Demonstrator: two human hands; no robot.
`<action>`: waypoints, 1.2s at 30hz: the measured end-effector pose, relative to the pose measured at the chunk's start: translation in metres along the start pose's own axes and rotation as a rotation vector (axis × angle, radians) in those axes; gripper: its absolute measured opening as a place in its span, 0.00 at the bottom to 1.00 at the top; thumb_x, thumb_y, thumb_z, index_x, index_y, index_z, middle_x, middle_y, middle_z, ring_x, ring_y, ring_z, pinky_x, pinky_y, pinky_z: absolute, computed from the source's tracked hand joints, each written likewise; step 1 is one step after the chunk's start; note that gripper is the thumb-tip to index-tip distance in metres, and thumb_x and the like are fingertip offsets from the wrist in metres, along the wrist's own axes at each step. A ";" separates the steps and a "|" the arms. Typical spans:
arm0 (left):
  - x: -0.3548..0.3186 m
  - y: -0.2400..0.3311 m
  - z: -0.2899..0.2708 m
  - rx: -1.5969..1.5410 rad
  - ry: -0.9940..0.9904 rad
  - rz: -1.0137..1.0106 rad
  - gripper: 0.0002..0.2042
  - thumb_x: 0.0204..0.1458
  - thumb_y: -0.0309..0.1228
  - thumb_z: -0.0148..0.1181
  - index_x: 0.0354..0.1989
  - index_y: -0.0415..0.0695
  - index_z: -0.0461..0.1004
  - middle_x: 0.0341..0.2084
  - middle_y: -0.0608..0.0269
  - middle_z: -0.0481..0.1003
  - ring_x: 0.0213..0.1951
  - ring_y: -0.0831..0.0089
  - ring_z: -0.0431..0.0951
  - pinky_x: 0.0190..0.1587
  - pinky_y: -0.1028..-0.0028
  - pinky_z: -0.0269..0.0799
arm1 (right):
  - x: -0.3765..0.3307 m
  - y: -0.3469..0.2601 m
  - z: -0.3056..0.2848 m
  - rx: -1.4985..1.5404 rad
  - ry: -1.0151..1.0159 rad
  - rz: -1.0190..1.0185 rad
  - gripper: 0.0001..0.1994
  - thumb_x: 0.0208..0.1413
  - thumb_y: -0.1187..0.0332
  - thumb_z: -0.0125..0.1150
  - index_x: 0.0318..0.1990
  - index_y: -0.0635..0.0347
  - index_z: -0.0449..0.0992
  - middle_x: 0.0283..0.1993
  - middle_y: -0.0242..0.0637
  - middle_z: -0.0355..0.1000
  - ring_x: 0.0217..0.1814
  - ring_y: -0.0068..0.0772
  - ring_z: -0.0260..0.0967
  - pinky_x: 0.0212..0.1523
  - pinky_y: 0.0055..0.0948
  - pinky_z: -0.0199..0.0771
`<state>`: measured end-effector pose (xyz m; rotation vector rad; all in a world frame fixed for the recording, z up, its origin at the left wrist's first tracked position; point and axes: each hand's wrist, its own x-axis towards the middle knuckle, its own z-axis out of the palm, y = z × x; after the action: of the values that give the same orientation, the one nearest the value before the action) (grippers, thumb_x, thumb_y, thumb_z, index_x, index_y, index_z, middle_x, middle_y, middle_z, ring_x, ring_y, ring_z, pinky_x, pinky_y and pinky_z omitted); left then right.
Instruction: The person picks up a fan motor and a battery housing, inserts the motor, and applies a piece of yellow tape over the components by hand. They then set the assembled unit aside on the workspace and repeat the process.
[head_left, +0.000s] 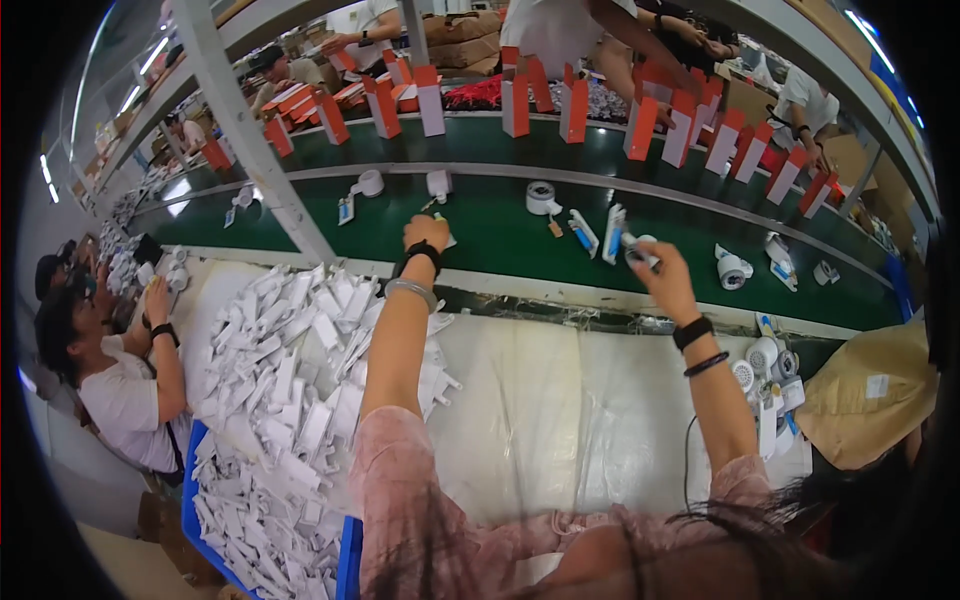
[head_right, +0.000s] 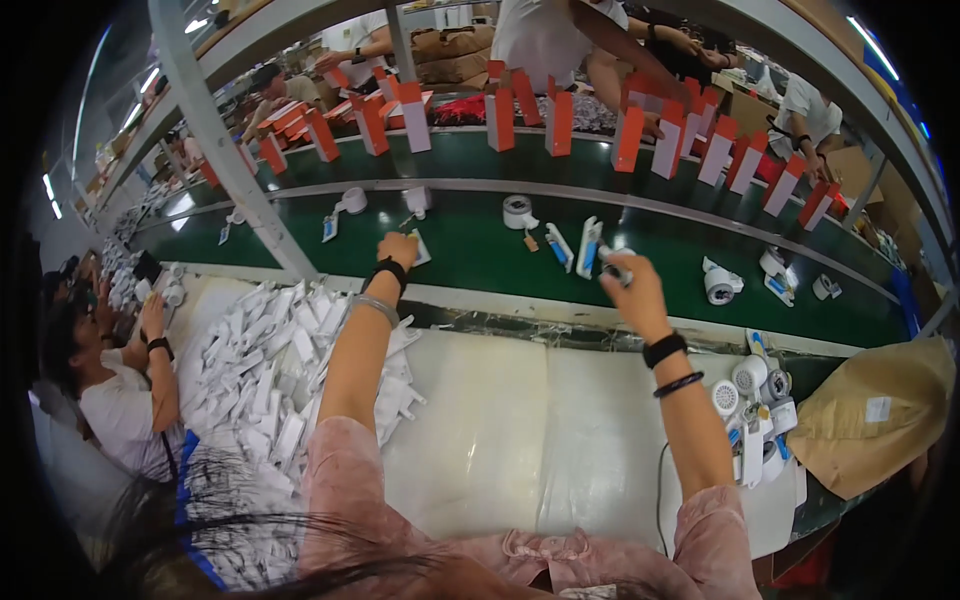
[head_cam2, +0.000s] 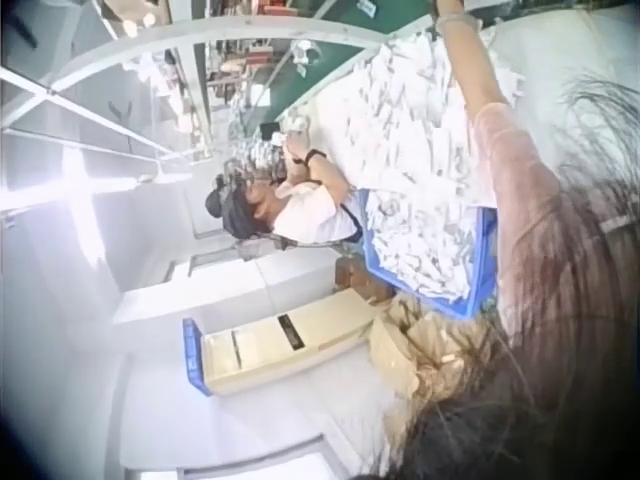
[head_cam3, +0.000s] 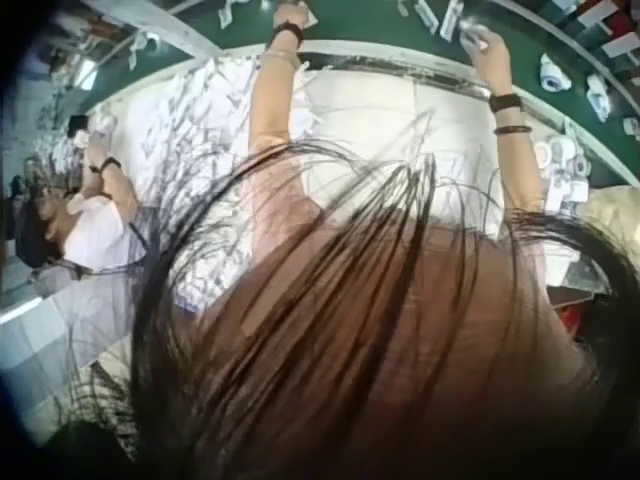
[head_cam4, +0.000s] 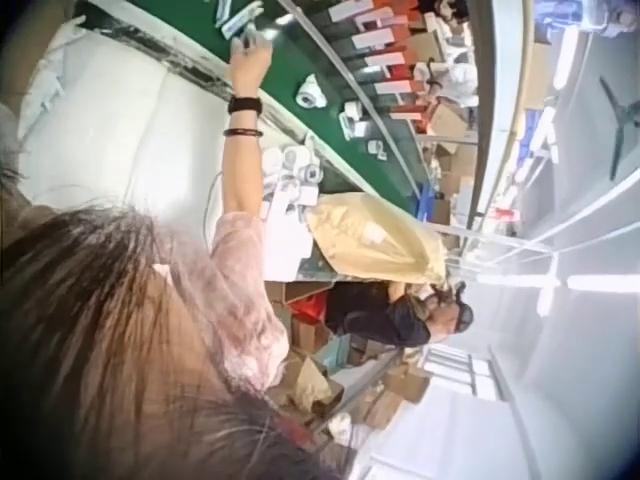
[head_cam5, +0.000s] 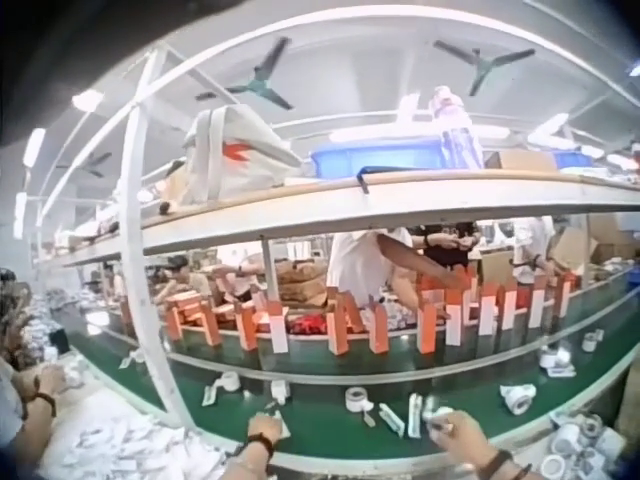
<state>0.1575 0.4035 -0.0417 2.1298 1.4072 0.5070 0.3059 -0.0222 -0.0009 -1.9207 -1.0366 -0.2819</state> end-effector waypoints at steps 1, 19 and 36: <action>0.002 0.006 -0.002 0.020 0.005 -0.055 0.28 0.49 0.46 0.58 0.53 0.37 0.70 0.51 0.41 0.71 0.54 0.46 0.73 0.55 0.57 0.70 | -0.007 -0.011 0.005 0.084 -0.025 0.044 0.15 0.48 0.73 0.67 0.45 0.60 0.77 0.46 0.42 0.73 0.49 0.40 0.72 0.49 0.30 0.72; 0.001 0.019 0.000 -0.099 -0.149 0.356 0.26 0.39 0.33 0.68 0.46 0.35 0.67 0.36 0.46 0.76 0.35 0.55 0.79 0.34 0.61 0.77 | -0.081 -0.113 0.012 0.255 -0.472 -0.012 0.20 0.54 0.73 0.62 0.55 0.59 0.71 0.52 0.44 0.69 0.51 0.41 0.70 0.52 0.34 0.70; -0.282 0.075 -0.101 0.158 -1.221 1.196 0.24 0.50 0.29 0.62 0.54 0.40 0.60 0.41 0.48 0.72 0.43 0.57 0.74 0.46 0.67 0.69 | -0.104 -0.111 -0.007 -0.052 -0.570 -0.273 0.16 0.47 0.71 0.64 0.47 0.57 0.75 0.38 0.43 0.75 0.48 0.42 0.72 0.59 0.40 0.63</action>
<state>0.0448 0.1420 0.0788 2.4151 -0.5449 -0.5254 0.1589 -0.0589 0.0126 -1.9506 -1.6841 0.1019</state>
